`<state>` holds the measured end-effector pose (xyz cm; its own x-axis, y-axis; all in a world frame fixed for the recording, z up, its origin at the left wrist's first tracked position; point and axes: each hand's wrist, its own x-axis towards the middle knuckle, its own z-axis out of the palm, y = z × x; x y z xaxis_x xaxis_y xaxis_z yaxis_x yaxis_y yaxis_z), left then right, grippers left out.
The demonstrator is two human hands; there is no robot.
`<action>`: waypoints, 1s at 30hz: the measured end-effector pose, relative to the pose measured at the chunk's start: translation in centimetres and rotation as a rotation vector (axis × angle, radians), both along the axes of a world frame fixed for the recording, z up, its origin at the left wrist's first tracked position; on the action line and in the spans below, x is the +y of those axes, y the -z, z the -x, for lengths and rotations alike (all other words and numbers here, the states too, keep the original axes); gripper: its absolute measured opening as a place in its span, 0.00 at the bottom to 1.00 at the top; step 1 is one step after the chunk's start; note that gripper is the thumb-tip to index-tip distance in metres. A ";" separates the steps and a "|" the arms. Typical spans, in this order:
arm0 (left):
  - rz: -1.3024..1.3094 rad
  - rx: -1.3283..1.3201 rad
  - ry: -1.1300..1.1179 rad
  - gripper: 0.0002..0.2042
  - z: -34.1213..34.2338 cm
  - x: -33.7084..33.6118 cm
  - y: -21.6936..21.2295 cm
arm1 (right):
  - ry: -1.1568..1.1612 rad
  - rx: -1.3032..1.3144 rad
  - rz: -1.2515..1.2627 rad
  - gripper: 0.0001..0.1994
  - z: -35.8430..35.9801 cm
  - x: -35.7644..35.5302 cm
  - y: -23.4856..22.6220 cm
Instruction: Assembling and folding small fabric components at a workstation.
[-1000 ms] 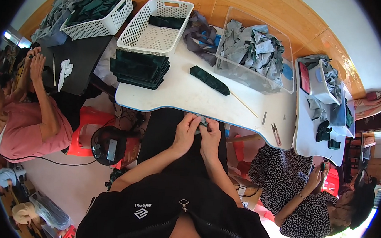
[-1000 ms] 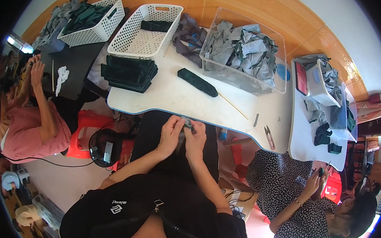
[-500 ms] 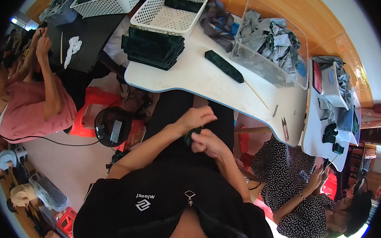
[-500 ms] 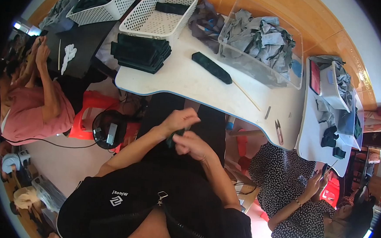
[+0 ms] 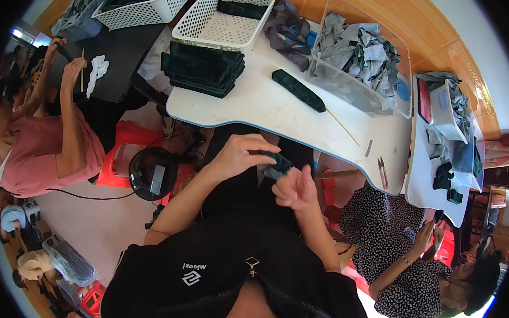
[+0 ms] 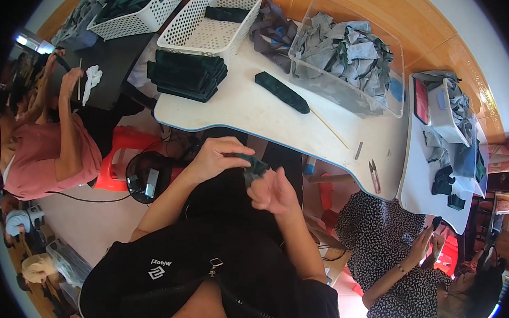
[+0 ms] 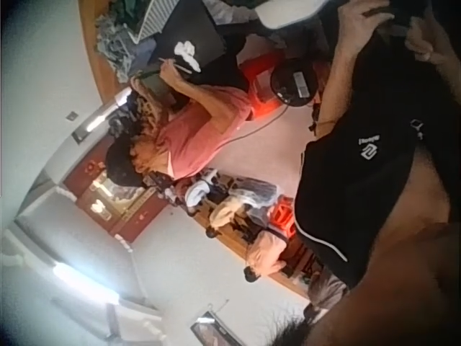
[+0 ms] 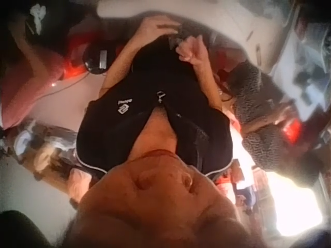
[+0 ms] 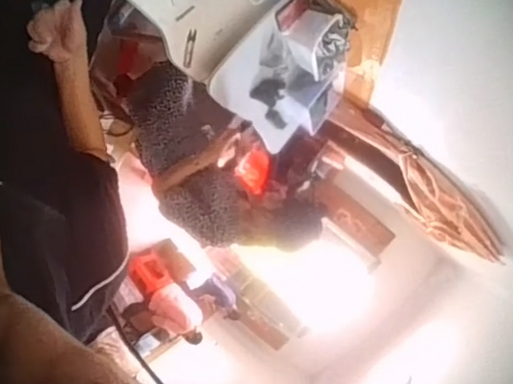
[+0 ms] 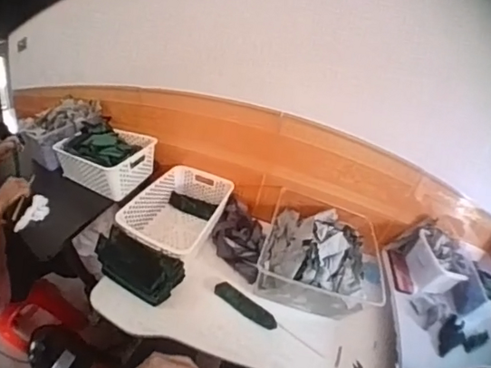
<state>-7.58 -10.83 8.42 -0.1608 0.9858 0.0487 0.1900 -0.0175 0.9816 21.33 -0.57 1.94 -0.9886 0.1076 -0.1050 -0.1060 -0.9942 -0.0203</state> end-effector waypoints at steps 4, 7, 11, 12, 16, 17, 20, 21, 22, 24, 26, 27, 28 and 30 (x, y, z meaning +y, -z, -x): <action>0.012 -0.349 -0.103 0.14 0.7 0.2 0.6 | -0.001 0.159 -0.383 0.67 -5.7 3.9 2.7; -0.013 -0.600 -0.258 0.12 0.8 1.5 1.0 | 0.375 -0.344 -0.430 0.63 -6.7 4.3 5.1; -0.027 -0.640 -0.261 0.11 -1.7 2.8 0.4 | 0.457 -0.392 -0.798 0.55 -0.6 2.6 0.0; -0.041 -0.627 -0.293 0.11 -2.0 3.0 0.3 | 0.446 -0.482 -0.734 0.51 -0.6 2.5 -0.3; 0.048 -0.388 -0.295 0.12 0.6 1.1 1.1 | 0.502 -0.530 -0.436 0.35 -2.2 5.5 -3.5; 0.124 -0.274 -0.238 0.13 0.7 0.9 1.1 | 0.517 -0.512 -0.350 0.33 -2.2 6.0 -4.2; 0.020 0.003 -0.220 0.19 -1.2 2.3 -1.0 | 0.443 -0.531 -0.313 0.32 -0.8 6.8 -5.9; -0.035 0.141 -0.210 0.23 -1.8 2.9 -2.2 | 0.400 -0.592 -0.327 0.32 -0.4 6.9 -6.1; -0.010 0.113 -0.116 0.24 -2.2 3.0 -3.1 | 0.401 -0.592 -0.329 0.32 0.0 7.1 -6.1; 0.094 -0.018 -0.069 0.21 -3.3 3.3 -2.3 | 0.372 -0.564 -0.321 0.32 0.6 7.2 -5.9; 0.180 -0.091 -0.063 0.19 -4.1 3.1 -0.7 | 0.420 -0.554 -0.303 0.30 1.8 7.1 -6.3; 0.173 -0.184 -0.120 0.16 -4.6 3.2 -0.2 | 0.472 -0.547 -0.283 0.28 2.2 7.0 -6.6; 0.169 -0.276 -0.180 0.14 -4.7 3.2 0.5 | 0.470 -0.549 -0.282 0.28 2.7 6.7 -7.5; 0.169 -0.373 -0.240 0.11 -4.4 3.0 3.1 | 0.572 -0.454 -0.256 0.23 4.0 6.5 -9.8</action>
